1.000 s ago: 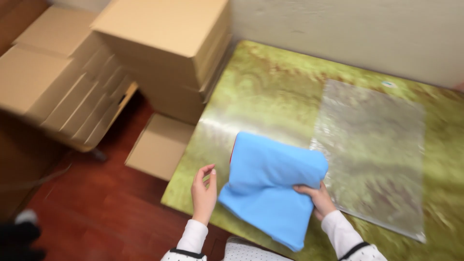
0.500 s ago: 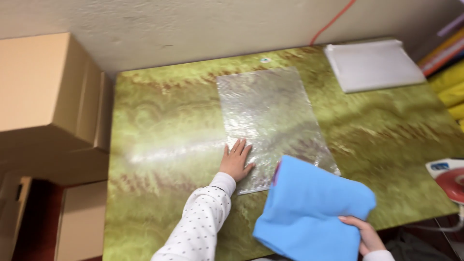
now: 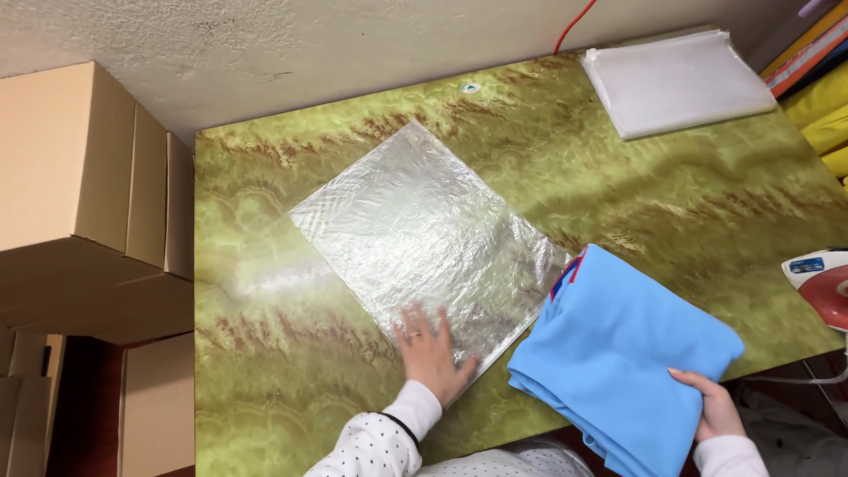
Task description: Ironing a blue jersey, folding it neatly, and placing it into a clear plastic shipping bag.
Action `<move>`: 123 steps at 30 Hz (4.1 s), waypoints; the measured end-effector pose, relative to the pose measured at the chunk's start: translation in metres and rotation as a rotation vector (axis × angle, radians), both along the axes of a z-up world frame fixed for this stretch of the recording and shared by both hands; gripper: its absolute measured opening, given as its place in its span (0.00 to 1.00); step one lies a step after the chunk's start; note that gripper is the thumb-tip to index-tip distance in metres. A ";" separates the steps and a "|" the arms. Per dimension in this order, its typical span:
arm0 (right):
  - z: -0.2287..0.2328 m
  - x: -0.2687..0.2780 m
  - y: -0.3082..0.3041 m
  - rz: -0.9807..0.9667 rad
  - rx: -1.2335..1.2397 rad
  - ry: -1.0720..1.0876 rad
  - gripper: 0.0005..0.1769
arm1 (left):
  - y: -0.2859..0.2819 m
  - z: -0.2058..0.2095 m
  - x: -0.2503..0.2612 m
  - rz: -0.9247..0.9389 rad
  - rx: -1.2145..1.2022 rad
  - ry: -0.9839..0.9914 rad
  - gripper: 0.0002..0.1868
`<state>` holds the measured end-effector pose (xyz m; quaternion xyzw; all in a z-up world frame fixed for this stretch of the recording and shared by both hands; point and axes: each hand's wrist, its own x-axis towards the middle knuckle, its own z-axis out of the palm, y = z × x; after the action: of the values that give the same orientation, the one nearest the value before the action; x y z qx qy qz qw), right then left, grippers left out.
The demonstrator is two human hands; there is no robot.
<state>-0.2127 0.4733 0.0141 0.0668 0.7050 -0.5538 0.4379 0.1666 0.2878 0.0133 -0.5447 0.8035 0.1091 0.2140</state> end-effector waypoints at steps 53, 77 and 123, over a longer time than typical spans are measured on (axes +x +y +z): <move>0.025 0.038 -0.083 0.187 -0.027 -0.187 0.31 | 0.037 -0.071 -0.009 0.175 -0.119 0.772 0.18; -0.015 0.002 -0.109 0.596 0.276 1.216 0.46 | 0.026 -0.071 -0.005 0.248 -0.146 0.785 0.11; 0.036 0.106 -0.114 0.327 0.024 -0.096 0.35 | 0.048 -0.056 0.010 0.037 -0.212 1.084 0.12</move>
<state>-0.1066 0.3594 0.0504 -0.0173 0.6915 -0.4626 0.5545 0.1766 0.3361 -0.0424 -0.4432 0.7954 0.2963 -0.2882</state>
